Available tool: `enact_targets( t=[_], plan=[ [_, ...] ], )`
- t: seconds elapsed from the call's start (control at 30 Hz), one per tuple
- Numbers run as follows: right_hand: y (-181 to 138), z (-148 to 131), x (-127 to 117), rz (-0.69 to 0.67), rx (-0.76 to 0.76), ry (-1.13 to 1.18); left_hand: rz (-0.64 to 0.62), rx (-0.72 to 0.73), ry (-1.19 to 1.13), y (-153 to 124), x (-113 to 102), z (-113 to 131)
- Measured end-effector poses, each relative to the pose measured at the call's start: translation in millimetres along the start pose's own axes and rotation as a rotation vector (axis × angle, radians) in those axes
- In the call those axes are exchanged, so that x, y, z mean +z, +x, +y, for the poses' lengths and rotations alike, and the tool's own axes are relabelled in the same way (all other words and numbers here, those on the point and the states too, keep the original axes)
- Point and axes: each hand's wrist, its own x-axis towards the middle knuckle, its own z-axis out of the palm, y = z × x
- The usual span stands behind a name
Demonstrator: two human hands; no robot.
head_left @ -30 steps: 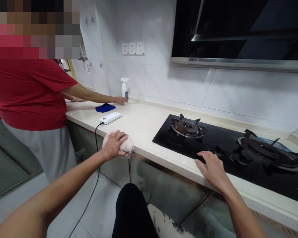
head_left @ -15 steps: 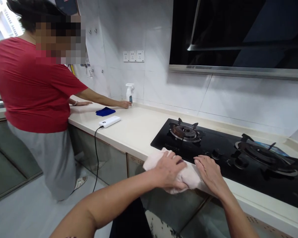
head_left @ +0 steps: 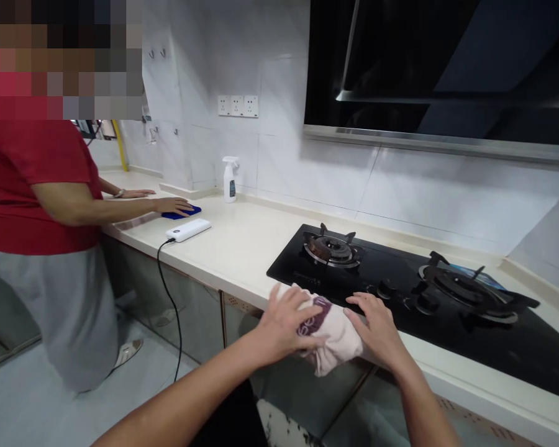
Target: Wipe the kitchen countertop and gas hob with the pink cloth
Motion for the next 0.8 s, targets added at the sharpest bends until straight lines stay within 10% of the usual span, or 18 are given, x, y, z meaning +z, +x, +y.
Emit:
enact_targets(
  t=[0.47,0.8],
  plan=[
    [-3.1,-6.0,-4.9,-0.003,0.037,0.078,-0.077,-0.597,0.233,-45.7,-74.7,-111.0],
    [-0.1,-16.0,-11.0,0.272,0.079,0.311,-0.008,-0.222,0.148,8.2,-8.8,9.6]
  ],
)
